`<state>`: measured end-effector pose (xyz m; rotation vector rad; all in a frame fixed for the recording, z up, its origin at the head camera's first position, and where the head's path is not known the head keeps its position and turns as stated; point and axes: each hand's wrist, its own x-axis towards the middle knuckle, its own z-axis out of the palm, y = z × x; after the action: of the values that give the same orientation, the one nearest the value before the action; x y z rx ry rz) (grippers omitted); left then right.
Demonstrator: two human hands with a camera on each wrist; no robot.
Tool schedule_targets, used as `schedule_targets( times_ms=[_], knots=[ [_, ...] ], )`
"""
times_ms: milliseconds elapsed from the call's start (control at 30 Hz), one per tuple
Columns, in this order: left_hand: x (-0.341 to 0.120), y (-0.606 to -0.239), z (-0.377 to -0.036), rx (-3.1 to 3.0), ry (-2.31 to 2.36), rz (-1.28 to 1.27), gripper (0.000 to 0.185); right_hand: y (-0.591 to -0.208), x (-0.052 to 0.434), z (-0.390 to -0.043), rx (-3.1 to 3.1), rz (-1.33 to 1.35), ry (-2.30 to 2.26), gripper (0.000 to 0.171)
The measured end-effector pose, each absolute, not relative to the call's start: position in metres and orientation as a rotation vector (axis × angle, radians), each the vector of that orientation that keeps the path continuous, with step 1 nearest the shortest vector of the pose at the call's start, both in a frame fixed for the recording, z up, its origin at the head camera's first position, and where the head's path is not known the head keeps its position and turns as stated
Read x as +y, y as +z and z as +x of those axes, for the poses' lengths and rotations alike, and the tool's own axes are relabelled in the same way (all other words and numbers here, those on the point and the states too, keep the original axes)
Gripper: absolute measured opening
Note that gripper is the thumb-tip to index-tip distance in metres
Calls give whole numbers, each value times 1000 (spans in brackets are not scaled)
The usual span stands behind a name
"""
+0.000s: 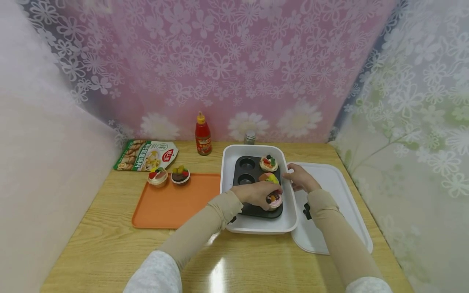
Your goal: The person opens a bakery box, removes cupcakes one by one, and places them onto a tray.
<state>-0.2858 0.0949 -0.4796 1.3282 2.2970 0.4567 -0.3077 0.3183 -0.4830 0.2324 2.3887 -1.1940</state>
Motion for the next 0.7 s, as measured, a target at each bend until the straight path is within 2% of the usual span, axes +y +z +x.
schedule_targets(
  times_ms=[400, 700],
  knots=[
    [70, -442, -287, 2333, 593, 1271, 71, -480, 319, -307, 2412, 196, -1202, 42],
    [36, -434, -300, 2461, 736, 1159, 85, -484, 318, -311, 2389, 237, -1172, 42]
  ],
)
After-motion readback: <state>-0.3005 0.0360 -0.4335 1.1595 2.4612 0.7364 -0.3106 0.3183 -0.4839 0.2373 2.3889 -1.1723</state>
